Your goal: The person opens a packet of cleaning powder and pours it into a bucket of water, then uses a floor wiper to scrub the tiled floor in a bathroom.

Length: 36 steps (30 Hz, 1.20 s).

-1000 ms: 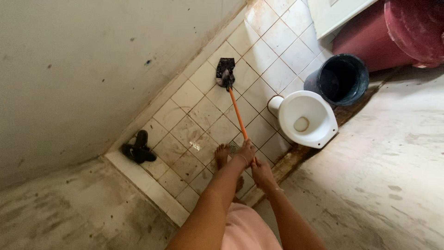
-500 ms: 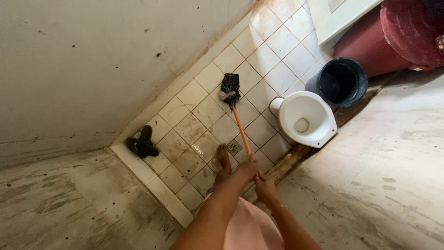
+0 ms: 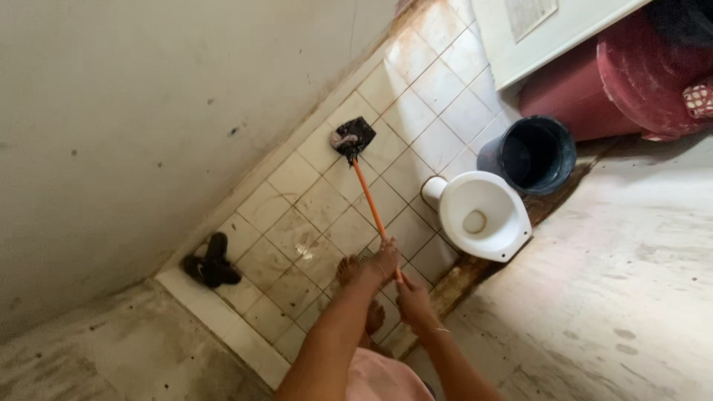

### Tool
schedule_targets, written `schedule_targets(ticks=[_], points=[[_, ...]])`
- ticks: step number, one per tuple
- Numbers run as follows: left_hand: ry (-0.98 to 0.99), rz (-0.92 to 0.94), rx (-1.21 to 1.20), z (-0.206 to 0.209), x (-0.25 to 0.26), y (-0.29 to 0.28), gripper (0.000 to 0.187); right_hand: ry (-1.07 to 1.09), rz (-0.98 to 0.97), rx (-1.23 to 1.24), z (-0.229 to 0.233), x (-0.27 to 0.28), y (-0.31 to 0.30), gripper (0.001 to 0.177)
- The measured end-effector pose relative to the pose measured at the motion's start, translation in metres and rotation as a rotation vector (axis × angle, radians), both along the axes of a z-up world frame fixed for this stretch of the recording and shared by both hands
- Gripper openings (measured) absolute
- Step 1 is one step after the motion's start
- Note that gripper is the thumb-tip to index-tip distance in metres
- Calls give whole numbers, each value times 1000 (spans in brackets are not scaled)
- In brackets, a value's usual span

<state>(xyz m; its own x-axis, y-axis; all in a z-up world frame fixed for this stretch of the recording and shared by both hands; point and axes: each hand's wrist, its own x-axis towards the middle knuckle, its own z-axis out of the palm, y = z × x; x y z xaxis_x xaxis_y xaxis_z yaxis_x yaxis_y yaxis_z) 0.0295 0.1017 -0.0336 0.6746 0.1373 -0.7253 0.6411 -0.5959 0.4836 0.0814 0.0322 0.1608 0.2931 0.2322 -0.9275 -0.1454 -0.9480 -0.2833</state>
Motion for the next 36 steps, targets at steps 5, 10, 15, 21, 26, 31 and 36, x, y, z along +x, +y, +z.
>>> schedule_targets(ticks=[5,10,15,21,26,31,36], points=[[-171,1276,-484,101,-10,0,68,148,-343,52,46,12,28,47],[-568,1063,-159,111,-13,-2,53,223,-406,181,77,12,32,42],[-530,1422,-475,125,-21,5,42,412,-534,292,85,8,37,16],[-279,1455,-615,140,-74,7,40,294,-120,179,60,-27,41,21],[-161,1643,-667,163,-77,-2,42,386,-210,285,-4,-33,34,23],[16,1483,-384,146,-53,13,44,232,-177,292,-26,-23,47,25],[-188,1652,-543,94,-18,38,44,159,-281,269,-52,8,90,27]])
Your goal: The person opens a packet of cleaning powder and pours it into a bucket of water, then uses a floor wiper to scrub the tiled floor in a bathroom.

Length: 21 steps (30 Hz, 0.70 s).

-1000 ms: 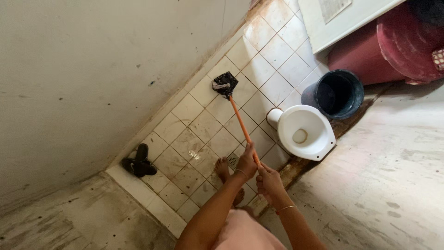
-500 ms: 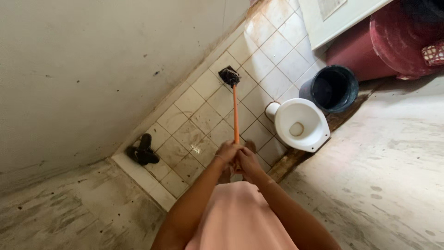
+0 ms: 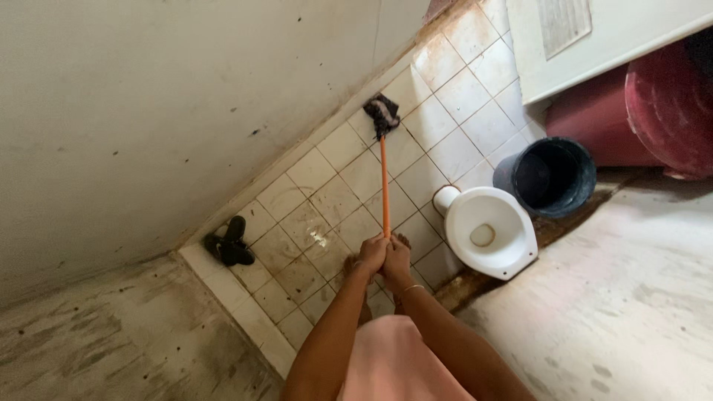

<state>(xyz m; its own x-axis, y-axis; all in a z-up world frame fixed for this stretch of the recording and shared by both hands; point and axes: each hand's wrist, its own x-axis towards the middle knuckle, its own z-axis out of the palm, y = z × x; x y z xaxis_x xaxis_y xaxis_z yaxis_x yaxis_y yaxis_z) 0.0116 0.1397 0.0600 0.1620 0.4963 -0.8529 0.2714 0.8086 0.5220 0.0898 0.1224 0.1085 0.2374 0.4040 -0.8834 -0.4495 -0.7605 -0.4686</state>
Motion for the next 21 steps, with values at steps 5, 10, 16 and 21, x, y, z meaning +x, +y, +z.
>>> schedule_targets(ticks=[5,10,16,21], points=[[48,-56,-1,-32,24,71,49,-141,58,80,-76,26,53,26],[-53,185,-89,-8,24,84,42,-77,191,125,-103,46,76,25],[-137,240,-166,25,-18,-9,43,-345,554,-86,-56,2,-11,26],[-117,269,-170,53,-71,-67,32,-197,235,156,-27,-60,-83,25]])
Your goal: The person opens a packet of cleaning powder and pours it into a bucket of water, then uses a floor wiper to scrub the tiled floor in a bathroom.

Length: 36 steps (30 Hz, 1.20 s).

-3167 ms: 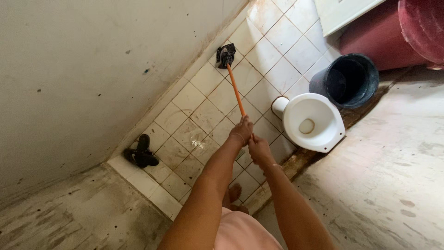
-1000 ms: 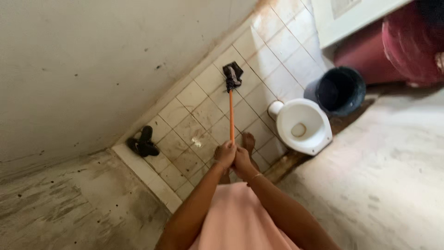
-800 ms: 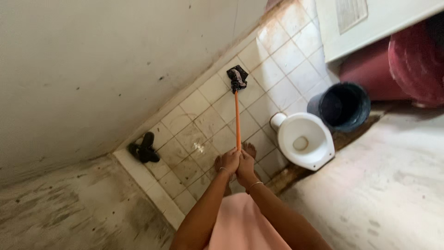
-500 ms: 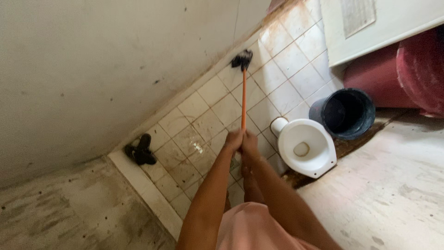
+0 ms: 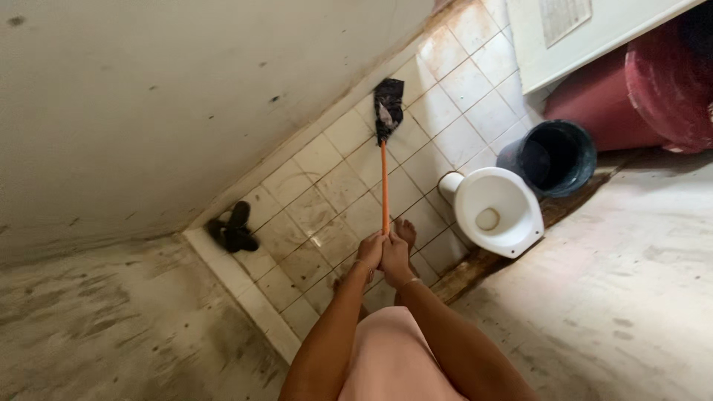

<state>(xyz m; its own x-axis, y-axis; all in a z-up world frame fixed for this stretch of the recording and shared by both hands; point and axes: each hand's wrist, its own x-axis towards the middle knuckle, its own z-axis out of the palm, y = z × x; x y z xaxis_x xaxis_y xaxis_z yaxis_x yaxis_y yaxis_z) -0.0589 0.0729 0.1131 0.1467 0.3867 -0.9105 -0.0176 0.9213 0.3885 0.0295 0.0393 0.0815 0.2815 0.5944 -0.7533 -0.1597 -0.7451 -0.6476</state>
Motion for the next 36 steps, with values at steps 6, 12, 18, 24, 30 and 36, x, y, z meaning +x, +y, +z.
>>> schedule_targets(ticks=[6,12,18,24,30,36], points=[[-64,-22,146,-27,-73,-82,49,-205,156,-112,43,-76,-59,25],[-137,117,-40,-10,-116,-114,44,-159,76,-76,14,-120,-111,34],[-243,192,-143,-12,-145,-124,46,-255,190,-202,0,-131,-119,45],[333,-511,286,-9,-135,-109,39,-216,312,-176,-20,-107,-99,35],[319,-724,162,-3,-129,-48,39,-559,1058,268,-65,-86,-42,13],[357,-651,237,-5,-79,39,36,229,-33,-361,-18,-73,67,16]])
